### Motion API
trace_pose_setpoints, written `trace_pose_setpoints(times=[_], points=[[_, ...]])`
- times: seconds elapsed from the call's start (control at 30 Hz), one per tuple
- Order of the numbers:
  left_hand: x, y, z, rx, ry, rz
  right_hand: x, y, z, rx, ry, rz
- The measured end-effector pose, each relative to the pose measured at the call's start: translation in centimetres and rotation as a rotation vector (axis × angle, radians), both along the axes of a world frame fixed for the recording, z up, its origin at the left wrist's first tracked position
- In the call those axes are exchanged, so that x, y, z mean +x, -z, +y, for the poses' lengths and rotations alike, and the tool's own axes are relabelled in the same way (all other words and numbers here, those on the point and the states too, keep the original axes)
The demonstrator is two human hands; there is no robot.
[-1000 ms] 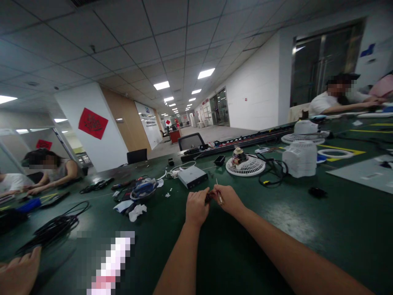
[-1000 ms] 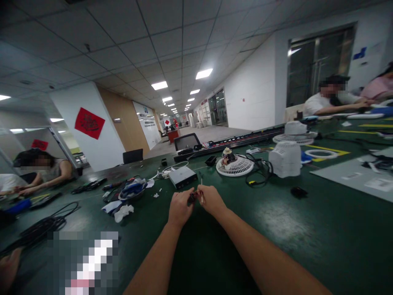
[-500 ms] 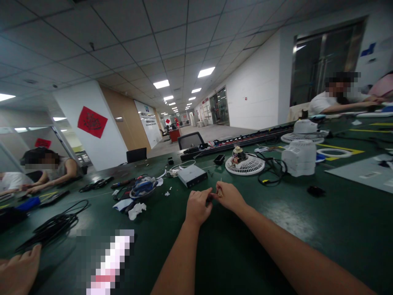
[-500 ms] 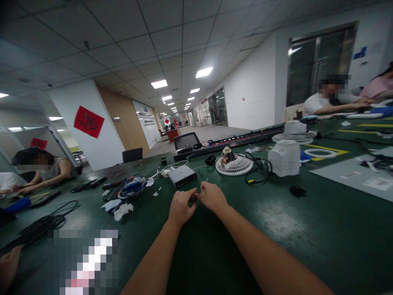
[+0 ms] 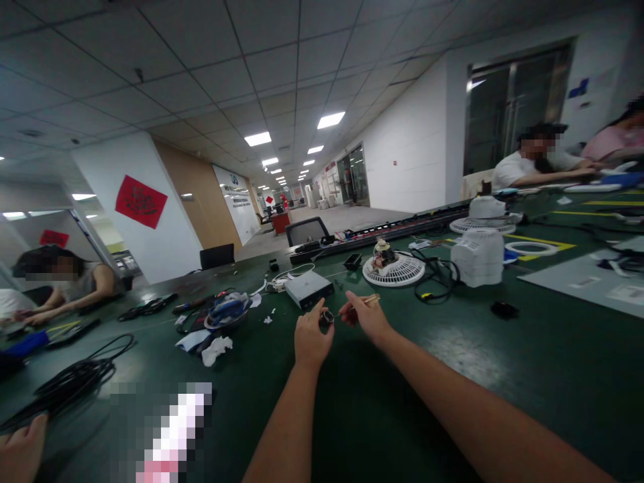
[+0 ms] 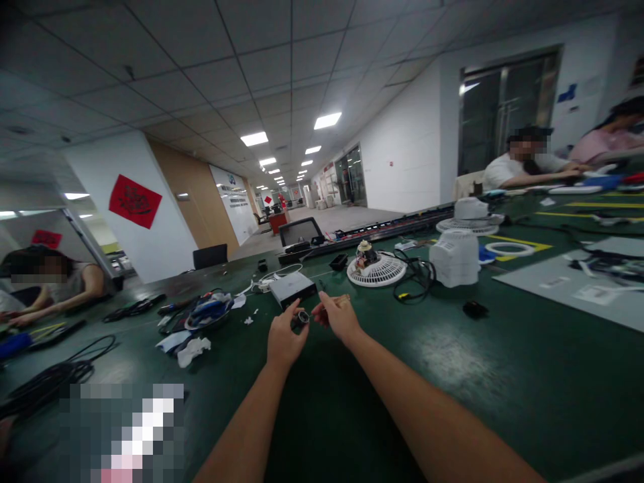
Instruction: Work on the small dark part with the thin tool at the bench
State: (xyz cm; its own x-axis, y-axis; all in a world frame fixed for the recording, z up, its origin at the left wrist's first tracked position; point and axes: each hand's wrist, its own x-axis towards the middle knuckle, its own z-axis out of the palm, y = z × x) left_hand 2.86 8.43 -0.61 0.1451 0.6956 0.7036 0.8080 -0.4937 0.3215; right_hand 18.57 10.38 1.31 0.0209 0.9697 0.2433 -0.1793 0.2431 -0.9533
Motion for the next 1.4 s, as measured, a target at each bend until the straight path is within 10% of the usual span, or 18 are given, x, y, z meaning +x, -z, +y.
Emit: trace_pose_setpoints(times=[1.4], points=[[0.33, -0.51, -0.53, -0.021, 0.109, 0.197, -0.27, 0.64, -0.52, 0.118, 0.063, -0.200]])
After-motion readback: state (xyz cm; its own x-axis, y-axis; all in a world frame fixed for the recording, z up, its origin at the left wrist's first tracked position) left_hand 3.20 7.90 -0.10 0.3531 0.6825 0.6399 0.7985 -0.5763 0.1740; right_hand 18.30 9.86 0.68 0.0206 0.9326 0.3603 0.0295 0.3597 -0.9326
